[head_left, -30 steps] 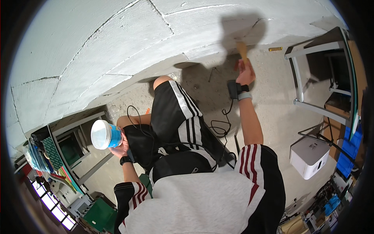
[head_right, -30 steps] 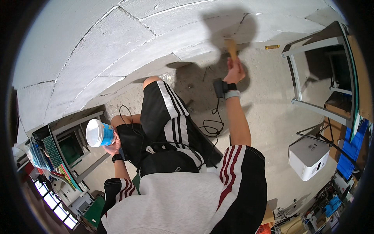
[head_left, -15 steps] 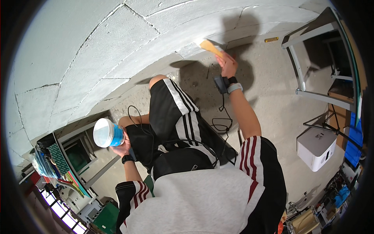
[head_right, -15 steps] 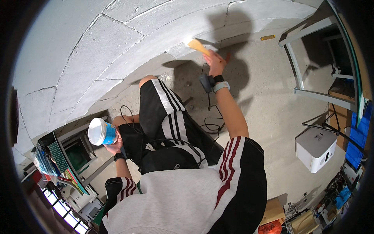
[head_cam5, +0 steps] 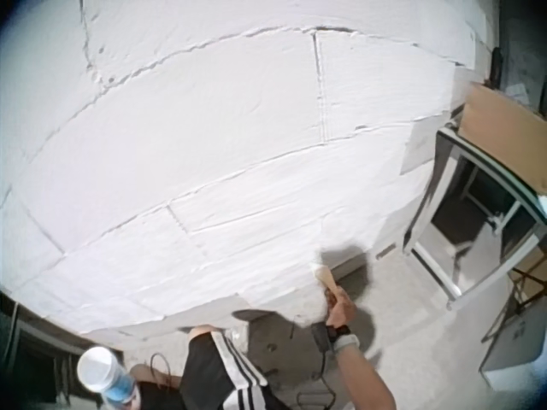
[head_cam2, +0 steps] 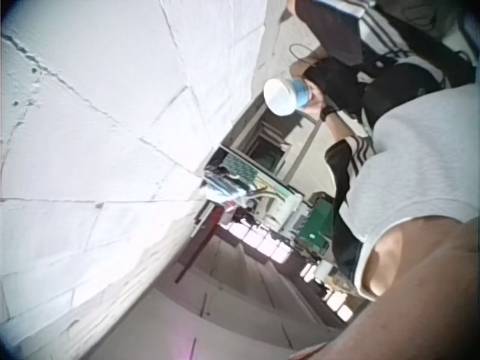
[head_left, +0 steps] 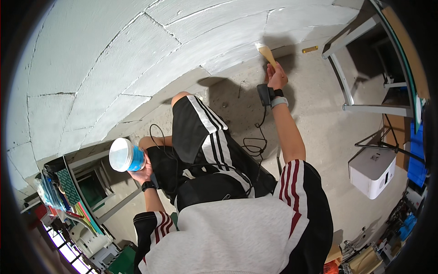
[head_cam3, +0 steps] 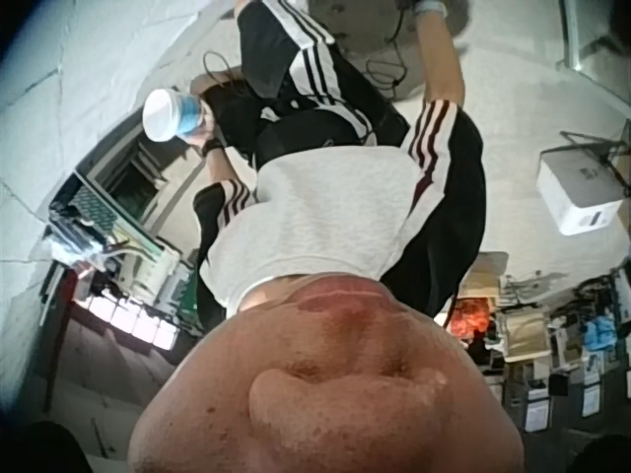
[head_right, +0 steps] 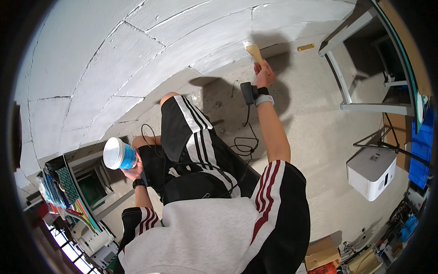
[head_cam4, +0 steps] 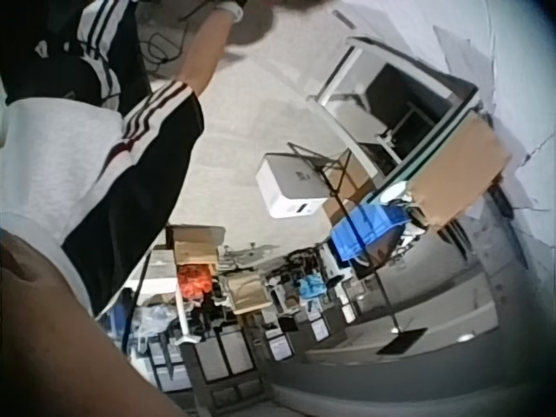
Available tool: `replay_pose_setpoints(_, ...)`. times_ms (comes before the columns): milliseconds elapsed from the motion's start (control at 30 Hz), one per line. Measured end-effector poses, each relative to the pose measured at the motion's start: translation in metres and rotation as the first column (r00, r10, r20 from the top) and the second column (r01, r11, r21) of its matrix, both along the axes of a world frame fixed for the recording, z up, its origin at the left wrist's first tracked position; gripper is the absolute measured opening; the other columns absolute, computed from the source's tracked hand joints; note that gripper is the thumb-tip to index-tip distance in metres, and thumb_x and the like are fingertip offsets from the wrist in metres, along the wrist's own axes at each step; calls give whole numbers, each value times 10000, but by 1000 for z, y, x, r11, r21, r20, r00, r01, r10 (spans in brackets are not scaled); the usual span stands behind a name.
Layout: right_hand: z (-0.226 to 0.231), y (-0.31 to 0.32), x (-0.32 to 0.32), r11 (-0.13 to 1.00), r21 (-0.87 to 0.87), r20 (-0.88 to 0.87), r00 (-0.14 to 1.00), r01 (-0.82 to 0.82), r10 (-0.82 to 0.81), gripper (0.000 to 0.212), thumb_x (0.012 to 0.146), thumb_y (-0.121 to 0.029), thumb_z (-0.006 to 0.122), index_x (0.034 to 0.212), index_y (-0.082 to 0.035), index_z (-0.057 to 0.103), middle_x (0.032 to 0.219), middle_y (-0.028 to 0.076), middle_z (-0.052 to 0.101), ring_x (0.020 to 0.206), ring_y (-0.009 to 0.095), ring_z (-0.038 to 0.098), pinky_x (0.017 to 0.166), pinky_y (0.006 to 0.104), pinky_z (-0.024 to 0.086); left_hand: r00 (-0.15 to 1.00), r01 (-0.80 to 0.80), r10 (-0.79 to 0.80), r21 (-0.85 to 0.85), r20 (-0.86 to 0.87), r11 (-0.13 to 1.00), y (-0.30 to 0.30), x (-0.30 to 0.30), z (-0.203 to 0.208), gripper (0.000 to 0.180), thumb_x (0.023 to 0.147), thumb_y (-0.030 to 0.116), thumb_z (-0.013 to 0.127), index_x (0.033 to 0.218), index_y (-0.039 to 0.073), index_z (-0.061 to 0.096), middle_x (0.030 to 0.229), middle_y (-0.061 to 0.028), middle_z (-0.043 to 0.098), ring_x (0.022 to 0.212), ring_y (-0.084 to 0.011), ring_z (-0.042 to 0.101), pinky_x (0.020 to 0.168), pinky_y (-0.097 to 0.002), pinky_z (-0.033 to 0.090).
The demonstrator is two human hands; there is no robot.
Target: Applying white paint or primer to a cinder block wall using a wooden paintbrush.
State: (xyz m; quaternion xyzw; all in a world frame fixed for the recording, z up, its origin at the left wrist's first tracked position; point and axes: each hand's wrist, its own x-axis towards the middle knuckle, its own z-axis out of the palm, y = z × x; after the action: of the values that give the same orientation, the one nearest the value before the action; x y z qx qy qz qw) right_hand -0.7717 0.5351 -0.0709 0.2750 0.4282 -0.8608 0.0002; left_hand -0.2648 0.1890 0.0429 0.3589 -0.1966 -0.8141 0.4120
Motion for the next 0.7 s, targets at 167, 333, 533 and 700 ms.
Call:
replay_pose_setpoints(167, 1, 5, 2, 1000, 7, 43, 999, -1, 1, 251, 938, -139, 599, 1137, 6, 645, 986, 149, 689, 817, 201, 695, 645, 264, 564, 1000, 16, -16, -13, -1, 1000, -5, 6, -6, 804, 815, 540, 597, 1415, 47, 386, 1407, -223, 434, 1246, -446, 464, 1038, -508, 439)
replay_pose_setpoints(333, -12, 2, -6, 998, 68, 9, 1000, -12, 11, 291, 942, -169, 579, 1190, -33, 649, 1034, 94, 686, 836, 215, 691, 699, 313, 547, 999, 36, -35, -33, 25, 999, -2, -1, 3, 812, 838, 531, 557, 1442, 37, 334, 1422, -245, 402, 1270, -443, 439, 1037, -509, 439)
replay_pose_setpoints(533, -42, -10, -8, 995, 81, -18, 998, -52, 54, 306, 911, -146, 632, 1201, -51, 658, 1051, 92, 688, 866, 210, 686, 742, 321, 547, 995, 68, -65, -37, 70, 997, 2, -15, 12, 817, 839, 541, 563, 1445, 42, 334, 1431, -237, 398, 1274, -447, 434, 1041, -514, 435)
replay_pose_setpoints(700, -37, -32, 10, 989, 66, -71, 988, -133, 137, 298, 892, -112, 668, 1173, -15, 669, 1016, 74, 699, 861, 160, 675, 729, 280, 537, 994, 64, -60, -39, 94, 997, 0, -22, 15, 822, 838, 536, 561, 1450, 41, 323, 1436, -239, 396, 1282, -446, 428, 1041, -500, 437)
